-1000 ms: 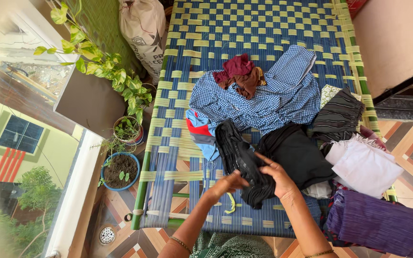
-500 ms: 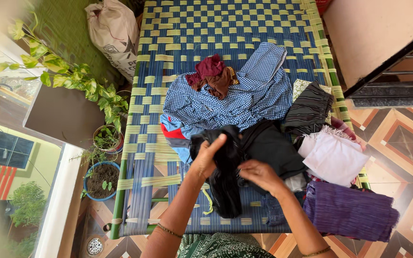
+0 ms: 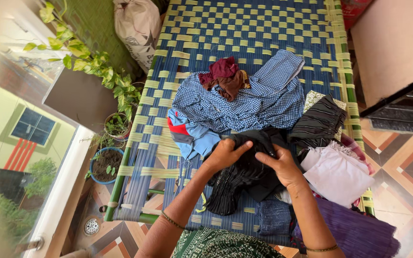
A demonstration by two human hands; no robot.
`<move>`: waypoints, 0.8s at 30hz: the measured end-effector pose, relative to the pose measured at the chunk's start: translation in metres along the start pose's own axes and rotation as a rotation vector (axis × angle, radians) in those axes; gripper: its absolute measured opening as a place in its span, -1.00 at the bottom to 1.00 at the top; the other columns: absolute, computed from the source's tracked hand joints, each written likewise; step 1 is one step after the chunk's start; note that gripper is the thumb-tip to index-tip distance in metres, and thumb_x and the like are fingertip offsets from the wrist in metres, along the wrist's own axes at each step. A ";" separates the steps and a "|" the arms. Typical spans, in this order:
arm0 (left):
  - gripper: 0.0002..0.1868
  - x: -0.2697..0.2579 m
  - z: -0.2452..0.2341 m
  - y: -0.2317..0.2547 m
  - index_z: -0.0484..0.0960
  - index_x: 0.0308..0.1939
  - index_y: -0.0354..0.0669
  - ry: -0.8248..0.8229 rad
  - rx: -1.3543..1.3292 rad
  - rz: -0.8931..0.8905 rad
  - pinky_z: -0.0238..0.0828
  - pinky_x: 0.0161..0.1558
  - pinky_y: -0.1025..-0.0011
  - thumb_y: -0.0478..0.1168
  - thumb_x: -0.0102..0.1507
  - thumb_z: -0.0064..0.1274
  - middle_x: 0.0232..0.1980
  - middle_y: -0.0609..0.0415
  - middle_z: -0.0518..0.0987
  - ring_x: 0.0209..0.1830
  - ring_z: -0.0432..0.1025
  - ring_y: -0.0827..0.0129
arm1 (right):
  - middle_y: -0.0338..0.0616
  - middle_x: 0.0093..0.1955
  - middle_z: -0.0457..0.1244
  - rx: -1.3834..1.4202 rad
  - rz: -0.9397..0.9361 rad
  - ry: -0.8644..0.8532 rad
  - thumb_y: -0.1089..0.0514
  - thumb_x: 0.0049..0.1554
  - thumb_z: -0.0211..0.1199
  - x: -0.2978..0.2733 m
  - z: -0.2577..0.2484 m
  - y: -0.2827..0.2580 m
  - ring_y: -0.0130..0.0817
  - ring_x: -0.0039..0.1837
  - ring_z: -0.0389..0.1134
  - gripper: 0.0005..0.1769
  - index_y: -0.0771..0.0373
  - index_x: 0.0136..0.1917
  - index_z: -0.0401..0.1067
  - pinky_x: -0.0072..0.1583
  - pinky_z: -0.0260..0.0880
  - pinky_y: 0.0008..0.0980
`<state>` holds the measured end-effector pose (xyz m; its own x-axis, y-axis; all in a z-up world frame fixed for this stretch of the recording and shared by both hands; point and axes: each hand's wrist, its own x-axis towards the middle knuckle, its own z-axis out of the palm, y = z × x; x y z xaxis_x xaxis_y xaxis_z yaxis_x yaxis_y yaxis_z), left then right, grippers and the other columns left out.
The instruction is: The person folds a purple cloth, a black garment, and a blue-and-red top on a woven cot by hand.
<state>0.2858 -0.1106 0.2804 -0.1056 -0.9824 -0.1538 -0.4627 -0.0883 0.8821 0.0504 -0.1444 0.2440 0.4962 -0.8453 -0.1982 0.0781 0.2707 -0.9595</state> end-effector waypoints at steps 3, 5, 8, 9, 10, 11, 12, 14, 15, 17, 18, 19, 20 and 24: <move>-0.45 -0.005 -0.024 0.001 0.68 -0.15 -0.36 0.201 -0.177 0.021 0.45 -0.30 0.42 0.16 0.32 0.04 -0.42 0.13 0.61 -0.39 0.52 0.46 | -0.21 0.00 0.42 0.091 0.028 0.220 0.16 0.05 0.42 0.016 -0.002 -0.021 -0.42 -0.02 0.41 -0.57 0.36 0.17 0.53 0.07 0.43 -0.39; -0.53 -0.008 -0.040 -0.001 0.66 -0.07 -0.33 0.406 -0.546 0.117 0.46 -0.21 0.49 0.08 0.36 0.05 -0.26 0.23 0.66 -0.29 0.46 0.59 | -0.26 -0.01 0.41 0.241 -0.126 0.302 0.18 0.13 0.40 0.028 -0.013 -0.036 -0.46 -0.02 0.41 -0.71 0.32 0.11 0.55 0.09 0.44 -0.41; -0.55 -0.015 -0.066 -0.006 0.71 -0.18 -0.36 0.525 -0.630 0.032 0.40 -0.30 0.48 0.05 0.38 0.11 -0.33 0.22 0.60 -0.36 0.38 0.59 | -0.24 0.01 0.40 0.409 -0.131 0.257 0.20 0.18 0.36 0.038 -0.028 -0.052 -0.39 0.03 0.41 -0.81 0.24 0.08 0.54 0.15 0.43 -0.32; -0.55 -0.018 -0.074 -0.007 0.71 -0.18 -0.36 0.534 -0.629 0.032 0.40 -0.30 0.48 0.05 0.38 0.11 -0.33 0.22 0.60 -0.36 0.38 0.59 | -0.24 0.01 0.40 0.408 -0.129 0.247 0.20 0.18 0.36 0.040 -0.030 -0.055 -0.39 0.03 0.41 -0.81 0.24 0.08 0.54 0.15 0.43 -0.32; -0.58 -0.022 -0.081 -0.008 0.71 -0.20 -0.31 0.557 -0.697 0.005 0.41 -0.32 0.51 0.05 0.35 0.11 -0.34 0.22 0.61 -0.39 0.41 0.59 | -0.22 0.02 0.40 0.443 -0.139 0.203 0.21 0.18 0.34 0.041 -0.033 -0.059 -0.36 0.07 0.42 -0.84 0.22 0.06 0.53 0.19 0.42 -0.27; -0.61 -0.026 -0.088 -0.010 0.71 -0.22 -0.25 0.579 -0.765 -0.022 0.43 -0.34 0.53 0.06 0.32 0.11 -0.36 0.22 0.63 -0.42 0.44 0.58 | -0.20 0.03 0.40 0.479 -0.148 0.158 0.21 0.18 0.33 0.042 -0.036 -0.060 -0.33 0.10 0.43 -0.86 0.21 0.04 0.52 0.24 0.42 -0.23; -0.61 -0.029 -0.094 -0.011 0.71 -0.22 -0.25 0.584 -0.767 -0.023 0.43 -0.34 0.53 0.06 0.32 0.11 -0.36 0.22 0.63 -0.42 0.44 0.58 | -0.20 0.03 0.40 0.476 -0.146 0.153 0.21 0.18 0.33 0.043 -0.037 -0.062 -0.34 0.10 0.43 -0.86 0.21 0.04 0.52 0.24 0.42 -0.23; -0.60 -0.034 -0.104 -0.016 0.68 -0.30 -0.24 0.673 -0.757 0.010 0.33 -0.39 0.55 0.06 0.34 0.17 -0.38 0.24 0.56 -0.43 0.35 0.62 | -0.16 0.07 0.41 0.581 -0.139 0.104 0.25 0.16 0.36 0.044 -0.041 -0.062 -0.24 0.17 0.44 -0.86 0.22 0.01 0.47 0.34 0.40 -0.12; -0.60 -0.035 -0.109 -0.018 0.68 -0.30 -0.24 0.678 -0.758 0.009 0.33 -0.39 0.55 0.06 0.34 0.17 -0.38 0.24 0.56 -0.43 0.35 0.62 | -0.16 0.07 0.41 0.579 -0.137 0.100 0.25 0.16 0.36 0.045 -0.045 -0.063 -0.24 0.17 0.44 -0.86 0.22 0.01 0.47 0.34 0.40 -0.12; -0.62 -0.039 -0.122 -0.022 0.68 -0.34 -0.21 0.745 -0.815 -0.027 0.36 -0.40 0.56 0.06 0.26 0.22 -0.40 0.22 0.59 -0.46 0.39 0.61 | -0.17 0.05 0.43 0.650 -0.055 0.170 0.20 0.09 0.34 0.048 -0.055 -0.064 -0.25 0.16 0.46 -0.81 0.22 0.01 0.53 0.32 0.42 -0.12; -0.62 -0.042 -0.131 -0.023 0.68 -0.34 -0.21 0.749 -0.814 -0.028 0.36 -0.40 0.56 0.06 0.26 0.22 -0.40 0.22 0.59 -0.46 0.39 0.61 | -0.17 0.05 0.43 0.650 -0.053 0.167 0.20 0.09 0.34 0.049 -0.064 -0.067 -0.25 0.16 0.46 -0.81 0.22 0.01 0.53 0.32 0.42 -0.12; -0.61 -0.045 -0.140 -0.023 0.65 -0.36 -0.21 0.784 -0.842 -0.013 0.37 -0.40 0.54 0.07 0.28 0.25 -0.41 0.20 0.58 -0.47 0.39 0.57 | -0.17 0.08 0.42 0.685 -0.114 0.160 0.22 0.15 0.37 0.050 -0.074 -0.074 -0.25 0.20 0.44 -0.83 0.19 0.03 0.53 0.37 0.41 -0.12; -0.59 -0.049 -0.148 -0.020 0.62 -0.38 -0.21 0.817 -0.869 0.001 0.37 -0.40 0.51 0.07 0.29 0.27 -0.41 0.18 0.58 -0.49 0.38 0.53 | -0.17 0.11 0.42 0.721 -0.175 0.155 0.24 0.20 0.40 0.050 -0.079 -0.077 -0.25 0.23 0.42 -0.85 0.17 0.06 0.54 0.42 0.39 -0.11; -0.64 -0.067 -0.177 0.005 0.66 -0.34 -0.22 0.851 -1.033 0.118 0.52 -0.32 0.42 0.03 0.22 0.29 -0.38 0.10 0.65 -0.44 0.51 0.45 | -0.16 0.17 0.42 0.774 -0.280 0.085 0.27 0.22 0.42 0.032 -0.093 -0.109 -0.21 0.28 0.41 -0.83 0.05 0.04 0.52 0.47 0.37 -0.05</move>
<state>0.4467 -0.0742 0.3742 0.6521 -0.7554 -0.0642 0.4219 0.2912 0.8586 -0.0230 -0.2437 0.3240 0.3054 -0.9521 -0.0169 0.7775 0.2595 -0.5728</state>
